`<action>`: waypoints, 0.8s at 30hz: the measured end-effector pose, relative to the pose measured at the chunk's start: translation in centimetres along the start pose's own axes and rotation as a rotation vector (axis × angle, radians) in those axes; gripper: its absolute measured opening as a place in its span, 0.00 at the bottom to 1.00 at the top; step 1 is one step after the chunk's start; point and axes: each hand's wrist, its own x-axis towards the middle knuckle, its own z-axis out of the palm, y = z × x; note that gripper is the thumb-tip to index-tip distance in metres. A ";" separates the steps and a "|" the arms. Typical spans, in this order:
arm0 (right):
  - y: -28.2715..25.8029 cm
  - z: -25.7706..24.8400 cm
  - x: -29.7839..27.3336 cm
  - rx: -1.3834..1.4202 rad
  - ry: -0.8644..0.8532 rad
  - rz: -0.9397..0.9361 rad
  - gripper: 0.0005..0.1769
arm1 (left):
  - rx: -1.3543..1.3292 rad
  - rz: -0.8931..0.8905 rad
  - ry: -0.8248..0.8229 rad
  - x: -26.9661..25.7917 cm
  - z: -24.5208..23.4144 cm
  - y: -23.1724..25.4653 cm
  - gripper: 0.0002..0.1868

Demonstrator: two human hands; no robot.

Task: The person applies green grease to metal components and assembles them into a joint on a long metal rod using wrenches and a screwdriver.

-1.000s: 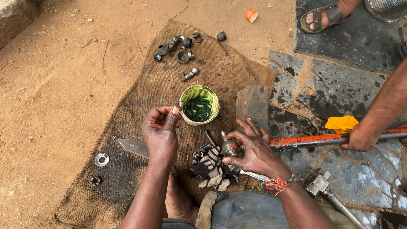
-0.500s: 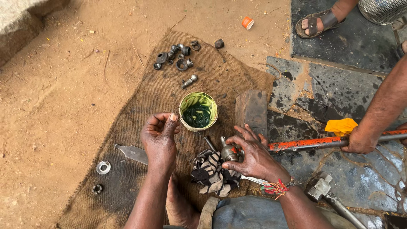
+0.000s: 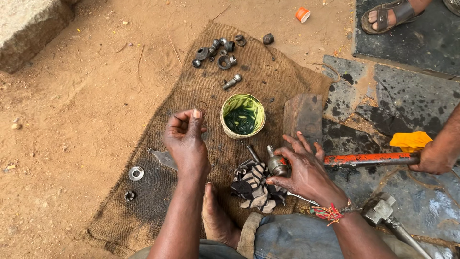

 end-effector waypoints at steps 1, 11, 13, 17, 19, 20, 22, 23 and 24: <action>-0.2 -0.2 0.0 0.008 0.022 -0.016 0.45 | -0.014 0.001 0.001 0.2 -0.1 0.1 0.05; -1.6 -2.5 -4.1 0.079 0.355 -0.152 0.40 | 0.009 -0.031 -0.105 -1.2 0.2 -0.4 0.04; -1.9 -3.5 -5.6 0.085 0.538 -0.162 0.34 | 0.032 -0.022 -0.182 -2.0 0.5 -1.3 0.04; -3.2 -4.7 -8.4 0.046 0.967 -0.183 0.19 | 0.148 0.036 -0.266 -3.0 1.2 -2.3 0.05; -2.5 -3.9 -8.9 0.052 1.018 -0.139 0.16 | 0.144 -0.006 -0.321 -3.6 1.9 -3.2 0.05; -1.9 -3.1 -8.0 0.057 1.006 -0.108 0.16 | 0.156 -0.002 -0.362 -4.0 1.7 -3.5 0.05; 0.2 -1.8 -6.7 0.084 0.982 -0.032 0.17 | 0.202 -0.020 -0.424 -4.8 2.0 -4.1 0.05; 1.2 -1.3 -5.9 0.105 0.969 0.013 0.18 | 0.235 -0.042 -0.445 -5.1 2.2 -4.2 0.05; 1.9 -1.0 -5.5 0.124 0.959 0.054 0.19 | 0.266 -0.060 -0.464 -5.2 2.5 -4.3 0.05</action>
